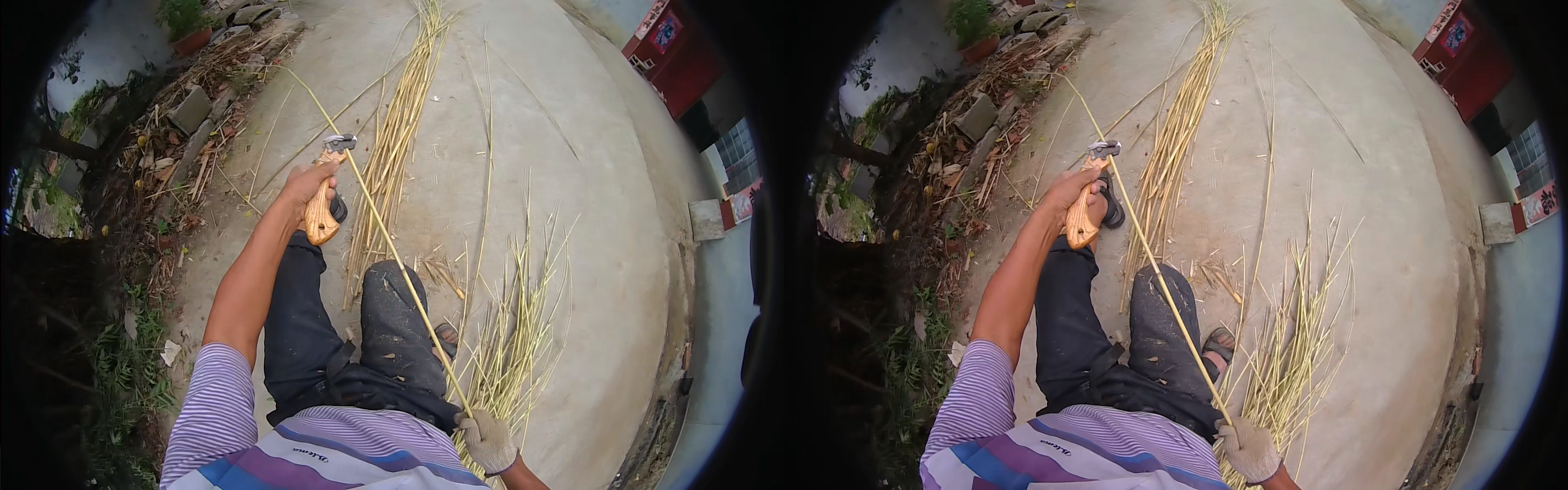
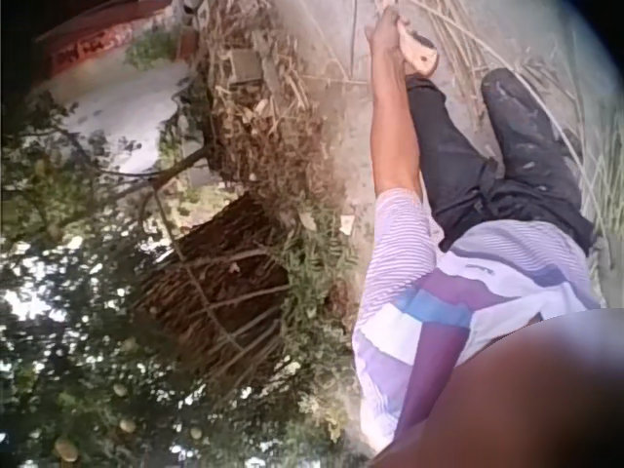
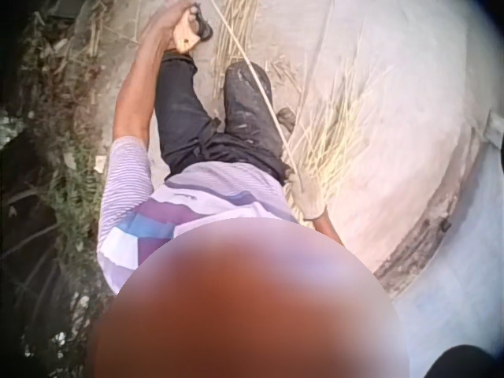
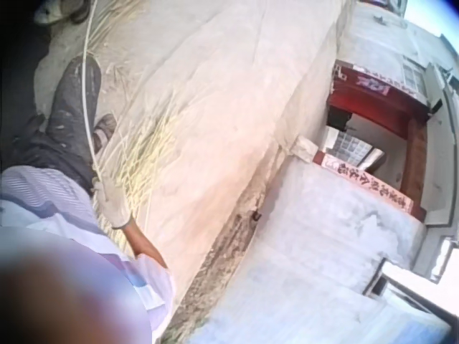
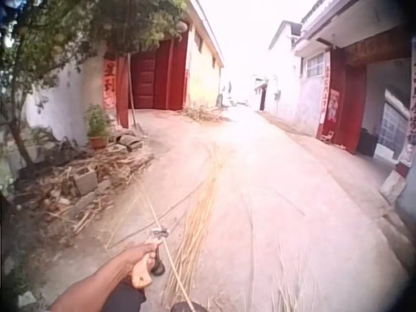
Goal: The person sits on a concrete surface and uses a knife to peel the outer layer off long bamboo sticks. They hold each stick with a gloved hand and scrape the blade along its length, dropping the finished sticks to the ground.
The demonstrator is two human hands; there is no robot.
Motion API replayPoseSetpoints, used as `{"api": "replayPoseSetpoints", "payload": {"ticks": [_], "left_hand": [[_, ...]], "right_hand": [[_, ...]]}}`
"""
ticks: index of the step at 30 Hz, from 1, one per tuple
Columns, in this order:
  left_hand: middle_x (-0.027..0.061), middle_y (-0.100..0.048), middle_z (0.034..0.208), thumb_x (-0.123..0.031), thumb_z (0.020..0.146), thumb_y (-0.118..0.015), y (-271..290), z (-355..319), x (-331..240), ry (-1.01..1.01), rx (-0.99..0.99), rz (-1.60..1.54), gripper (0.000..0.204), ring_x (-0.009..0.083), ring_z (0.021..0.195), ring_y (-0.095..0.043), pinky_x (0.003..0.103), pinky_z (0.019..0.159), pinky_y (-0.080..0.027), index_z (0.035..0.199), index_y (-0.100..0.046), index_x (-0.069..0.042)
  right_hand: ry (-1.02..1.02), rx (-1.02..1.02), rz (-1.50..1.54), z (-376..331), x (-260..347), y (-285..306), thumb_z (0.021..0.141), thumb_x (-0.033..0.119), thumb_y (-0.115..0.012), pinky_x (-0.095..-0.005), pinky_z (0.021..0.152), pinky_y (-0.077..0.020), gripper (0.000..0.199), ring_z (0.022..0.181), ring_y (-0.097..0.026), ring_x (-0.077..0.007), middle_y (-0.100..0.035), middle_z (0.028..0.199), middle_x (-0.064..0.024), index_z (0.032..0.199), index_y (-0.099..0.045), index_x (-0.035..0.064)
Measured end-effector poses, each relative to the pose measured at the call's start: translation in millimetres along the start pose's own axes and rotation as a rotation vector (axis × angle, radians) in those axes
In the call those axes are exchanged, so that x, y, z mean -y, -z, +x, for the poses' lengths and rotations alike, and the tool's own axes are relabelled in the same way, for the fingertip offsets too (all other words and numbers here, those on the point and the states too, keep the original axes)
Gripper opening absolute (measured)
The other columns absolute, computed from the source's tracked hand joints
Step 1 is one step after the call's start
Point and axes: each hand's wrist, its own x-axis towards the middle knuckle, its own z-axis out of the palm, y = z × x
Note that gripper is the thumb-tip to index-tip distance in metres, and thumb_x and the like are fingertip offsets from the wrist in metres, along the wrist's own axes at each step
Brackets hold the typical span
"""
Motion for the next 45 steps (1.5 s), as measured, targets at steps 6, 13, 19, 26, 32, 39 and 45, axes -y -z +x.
{"api": "replayPoseSetpoints", "payload": {"ticks": [6, 13, 19, 26, 32, 39, 45], "left_hand": [[-0.0010, -0.057, 0.069, -0.022, 0.097, -0.067, -87, -49, 40, 0.042, 0.129, -0.013, 0.016, 0.0090, 0.050, -0.055, 0.024, 0.044, -0.045, 0.095, -0.060, -0.008], [-0.0001, -0.055, 0.071, -0.023, 0.099, -0.065, -136, -133, 78, 0.108, 0.248, -0.006, 0.019, 0.0089, 0.052, -0.053, 0.024, 0.045, -0.044, 0.098, -0.056, -0.006], [0.0005, -0.056, 0.069, -0.021, 0.095, -0.068, -83, -75, 79, 0.051, 0.008, -0.171, 0.019, 0.0106, 0.049, -0.054, 0.026, 0.042, -0.045, 0.093, -0.058, -0.006], [-0.0018, -0.056, 0.067, -0.020, 0.098, -0.064, 56, 7, 17, 0.008, -0.245, -0.217, 0.012, 0.0090, 0.049, -0.052, 0.022, 0.042, -0.043, 0.096, -0.059, -0.010], [-0.0010, -0.054, 0.067, -0.020, 0.095, -0.068, -28, -36, 63, 0.072, -0.047, -0.208, 0.017, 0.0107, 0.048, -0.052, 0.025, 0.042, -0.044, 0.097, -0.056, -0.008], [0.0001, -0.055, 0.069, -0.019, 0.095, -0.068, -105, -97, 103, 0.129, 0.047, -0.220, 0.016, 0.0101, 0.051, -0.053, 0.025, 0.045, -0.043, 0.097, -0.058, -0.006], [0.0013, -0.056, 0.070, -0.015, 0.094, -0.067, 33, -2, 90, 0.050, -0.295, -0.442, 0.011, 0.0123, 0.053, -0.054, 0.027, 0.044, -0.045, 0.095, -0.059, -0.007]], "right_hand": [[-0.166, 0.005, 0.507, 30, 1, 8, 0.104, 0.030, -0.048, -0.0283, 0.059, -0.0494, 0.036, 0.064, -0.061, -0.0113, -0.062, 0.076, -0.0052, 0.122, -0.062, 0.0019], [0.125, -0.288, 0.388, 168, 58, 30, 0.104, 0.027, -0.047, -0.0294, 0.055, -0.0479, 0.032, 0.060, -0.060, -0.0119, -0.061, 0.072, -0.0055, 0.108, -0.063, 0.0000], [0.233, -0.247, 0.273, 126, 48, 5, 0.103, 0.026, -0.049, -0.0385, 0.067, -0.0543, 0.028, 0.074, -0.071, -0.0301, -0.070, 0.087, -0.0137, 0.102, -0.064, 0.0022], [-0.006, 0.030, 0.062, 7, -21, -13, 0.103, 0.029, -0.049, -0.0388, 0.067, -0.0567, 0.030, 0.074, -0.072, -0.0295, -0.070, 0.081, -0.0133, 0.110, -0.066, 0.0047], [-0.092, -0.058, 0.281, 53, 22, 16, 0.102, 0.030, -0.051, -0.0412, 0.071, -0.0548, 0.032, 0.077, -0.071, -0.0327, -0.068, 0.085, -0.0183, 0.119, -0.064, 0.0064], [0.295, -0.375, -0.193, 160, 65, 37, 0.101, 0.023, -0.051, -0.0463, 0.067, -0.0521, 0.023, 0.079, -0.069, -0.0396, -0.067, 0.085, -0.0213, 0.110, -0.061, 0.0050], [0.216, -0.226, -0.064, 81, 32, 34, 0.098, 0.017, -0.054, -0.0433, 0.063, -0.0559, 0.013, 0.074, -0.071, -0.0349, -0.070, 0.080, -0.0150, 0.099, -0.059, 0.0046]]}}
